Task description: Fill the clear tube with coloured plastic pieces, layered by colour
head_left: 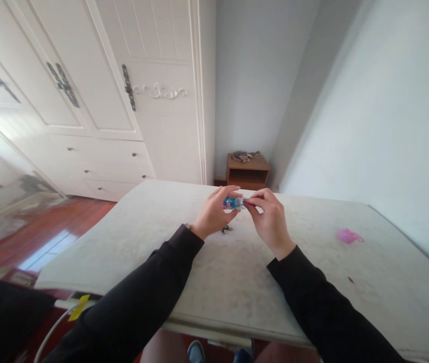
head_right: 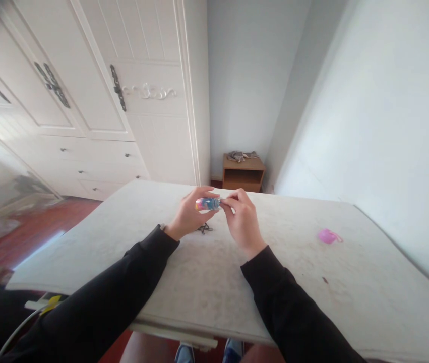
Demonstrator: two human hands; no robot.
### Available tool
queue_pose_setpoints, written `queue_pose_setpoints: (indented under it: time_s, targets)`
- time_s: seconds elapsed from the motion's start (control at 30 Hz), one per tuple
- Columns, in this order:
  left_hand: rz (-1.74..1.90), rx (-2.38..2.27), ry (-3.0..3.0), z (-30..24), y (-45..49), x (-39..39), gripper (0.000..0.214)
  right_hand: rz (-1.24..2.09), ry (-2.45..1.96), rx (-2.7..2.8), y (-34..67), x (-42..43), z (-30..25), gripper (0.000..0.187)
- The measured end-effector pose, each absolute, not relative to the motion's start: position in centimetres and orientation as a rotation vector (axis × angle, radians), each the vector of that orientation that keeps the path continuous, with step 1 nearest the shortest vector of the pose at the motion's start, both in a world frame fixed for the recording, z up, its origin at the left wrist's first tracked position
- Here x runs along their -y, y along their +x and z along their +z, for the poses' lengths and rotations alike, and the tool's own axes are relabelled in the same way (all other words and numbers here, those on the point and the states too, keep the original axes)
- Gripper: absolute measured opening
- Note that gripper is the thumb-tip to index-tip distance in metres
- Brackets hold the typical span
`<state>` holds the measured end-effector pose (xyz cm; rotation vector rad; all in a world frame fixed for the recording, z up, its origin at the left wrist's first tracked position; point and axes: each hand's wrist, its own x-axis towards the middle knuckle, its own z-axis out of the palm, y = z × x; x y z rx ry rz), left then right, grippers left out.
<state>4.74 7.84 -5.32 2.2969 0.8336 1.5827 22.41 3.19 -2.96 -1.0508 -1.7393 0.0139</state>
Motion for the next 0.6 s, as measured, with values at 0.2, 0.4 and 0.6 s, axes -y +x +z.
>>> queue_pose_setpoints:
  time_s: [0.2,0.4,0.6]
  targets:
    - [1.562,-0.792,2.232,-5.6,4.9,-7.8,0.058,0.029,-1.028,1.793,22.6,-2.9,-3.0,0.013]
    - [1.55,-0.7,2.173,-5.5,5.1,-7.5,0.062,-0.039,-1.075,1.778,22.6,-2.4,-2.7,0.009]
    - [1.587,-0.642,2.106,-5.3,5.3,-7.3,0.063,-0.122,-0.997,1.787,22.6,-1.9,-2.1,0.011]
